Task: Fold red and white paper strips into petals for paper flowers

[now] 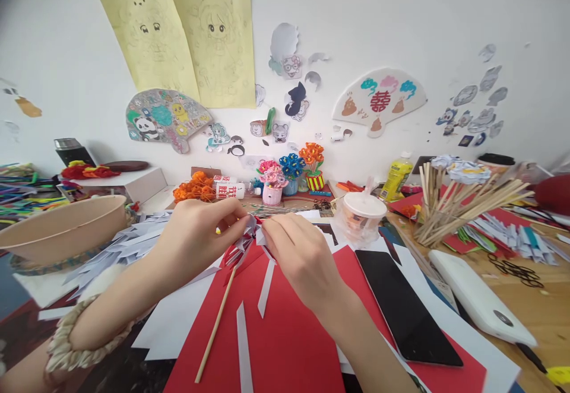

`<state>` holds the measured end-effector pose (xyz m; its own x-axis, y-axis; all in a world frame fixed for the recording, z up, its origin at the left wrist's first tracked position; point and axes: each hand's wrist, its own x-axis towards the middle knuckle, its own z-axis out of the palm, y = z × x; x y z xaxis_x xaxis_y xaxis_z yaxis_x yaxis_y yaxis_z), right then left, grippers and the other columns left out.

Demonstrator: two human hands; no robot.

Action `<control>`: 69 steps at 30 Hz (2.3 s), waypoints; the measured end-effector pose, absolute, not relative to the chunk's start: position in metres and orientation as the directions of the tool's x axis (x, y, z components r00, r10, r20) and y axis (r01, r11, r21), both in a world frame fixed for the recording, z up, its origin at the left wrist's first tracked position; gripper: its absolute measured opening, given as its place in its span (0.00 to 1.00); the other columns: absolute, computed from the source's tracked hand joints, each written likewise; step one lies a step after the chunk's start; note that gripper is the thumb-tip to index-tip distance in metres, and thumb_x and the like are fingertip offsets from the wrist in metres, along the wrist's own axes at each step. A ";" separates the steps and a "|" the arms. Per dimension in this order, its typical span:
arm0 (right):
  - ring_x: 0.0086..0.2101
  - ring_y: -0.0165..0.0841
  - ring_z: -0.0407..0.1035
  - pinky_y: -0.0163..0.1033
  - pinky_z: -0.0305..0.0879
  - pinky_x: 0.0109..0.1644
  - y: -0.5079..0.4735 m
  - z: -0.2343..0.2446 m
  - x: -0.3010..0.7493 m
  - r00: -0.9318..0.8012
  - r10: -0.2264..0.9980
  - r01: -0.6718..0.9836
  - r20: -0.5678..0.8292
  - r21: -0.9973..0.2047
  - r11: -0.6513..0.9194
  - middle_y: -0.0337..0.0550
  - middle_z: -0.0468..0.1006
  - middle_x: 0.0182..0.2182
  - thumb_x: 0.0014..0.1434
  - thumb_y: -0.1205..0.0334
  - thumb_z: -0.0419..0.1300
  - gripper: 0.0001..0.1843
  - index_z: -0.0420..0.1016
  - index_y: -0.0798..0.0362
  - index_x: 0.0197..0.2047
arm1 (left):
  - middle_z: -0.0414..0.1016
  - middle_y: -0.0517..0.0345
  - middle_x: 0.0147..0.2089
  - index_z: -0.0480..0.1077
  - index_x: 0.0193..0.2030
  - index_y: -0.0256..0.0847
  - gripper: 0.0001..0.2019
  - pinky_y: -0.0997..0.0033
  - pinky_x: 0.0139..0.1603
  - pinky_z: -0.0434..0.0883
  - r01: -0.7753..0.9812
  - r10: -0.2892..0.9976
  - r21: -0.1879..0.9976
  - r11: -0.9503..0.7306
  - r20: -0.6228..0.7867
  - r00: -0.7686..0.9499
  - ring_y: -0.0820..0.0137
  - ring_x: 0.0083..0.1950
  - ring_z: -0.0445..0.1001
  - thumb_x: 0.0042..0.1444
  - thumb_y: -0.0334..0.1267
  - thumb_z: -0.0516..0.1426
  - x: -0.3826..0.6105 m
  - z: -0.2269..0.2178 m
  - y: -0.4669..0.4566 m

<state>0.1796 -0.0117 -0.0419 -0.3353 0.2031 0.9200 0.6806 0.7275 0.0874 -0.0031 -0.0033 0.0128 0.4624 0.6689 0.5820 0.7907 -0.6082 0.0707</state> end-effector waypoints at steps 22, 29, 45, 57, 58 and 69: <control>0.35 0.40 0.75 0.44 0.72 0.41 -0.013 -0.040 0.178 -0.332 0.254 0.687 0.908 0.049 0.725 0.52 0.80 0.33 0.65 0.77 0.54 0.09 0.73 0.57 0.39 | 0.73 0.60 0.27 0.71 0.32 0.38 0.09 0.76 0.28 0.62 0.613 0.512 -0.037 -0.789 0.512 0.690 0.73 0.28 0.70 0.63 0.28 0.53 -0.006 0.016 -0.001; 0.32 0.38 0.75 0.42 0.71 0.36 -0.013 -0.040 0.179 -0.355 0.267 0.671 0.896 0.045 0.740 0.50 0.80 0.31 0.66 0.76 0.54 0.09 0.74 0.58 0.39 | 0.78 0.59 0.28 0.72 0.43 0.39 0.06 0.76 0.28 0.68 0.722 0.594 -0.005 -0.692 0.565 0.573 0.69 0.28 0.77 0.59 0.30 0.57 0.000 0.007 0.001; 0.33 0.39 0.78 0.43 0.73 0.38 -0.015 -0.041 0.177 -0.274 0.145 0.736 0.951 0.110 0.669 0.48 0.83 0.31 0.62 0.77 0.59 0.09 0.75 0.53 0.39 | 0.80 0.55 0.30 0.76 0.33 0.40 0.11 0.74 0.32 0.73 0.721 0.490 -0.024 -0.692 0.718 0.494 0.68 0.32 0.79 0.61 0.28 0.53 0.003 0.000 -0.001; 0.27 0.34 0.76 0.38 0.73 0.33 -0.015 -0.042 0.177 0.047 0.351 0.713 0.935 -0.278 0.644 0.41 0.80 0.26 0.60 0.72 0.61 0.07 0.73 0.51 0.33 | 0.80 0.57 0.28 0.77 0.31 0.38 0.08 0.73 0.31 0.68 0.737 0.584 0.165 -0.655 0.730 0.355 0.69 0.29 0.77 0.56 0.28 0.56 0.001 0.006 -0.004; 0.26 0.34 0.75 0.38 0.73 0.32 -0.015 -0.042 0.177 0.074 0.394 0.697 0.916 -0.330 0.636 0.40 0.80 0.26 0.59 0.72 0.62 0.06 0.73 0.51 0.32 | 0.80 0.57 0.28 0.76 0.31 0.38 0.08 0.73 0.31 0.68 0.737 0.584 0.169 -0.655 0.732 0.352 0.69 0.29 0.77 0.56 0.28 0.56 0.002 0.006 -0.004; 0.25 0.33 0.74 0.38 0.72 0.30 -0.015 -0.039 0.177 0.104 0.608 0.611 0.787 -0.533 0.586 0.41 0.83 0.28 0.59 0.67 0.62 0.03 0.78 0.52 0.33 | 0.79 0.56 0.29 0.76 0.32 0.37 0.09 0.73 0.27 0.64 0.703 0.500 -0.001 -0.712 0.702 0.507 0.68 0.29 0.77 0.57 0.26 0.55 0.006 0.001 -0.005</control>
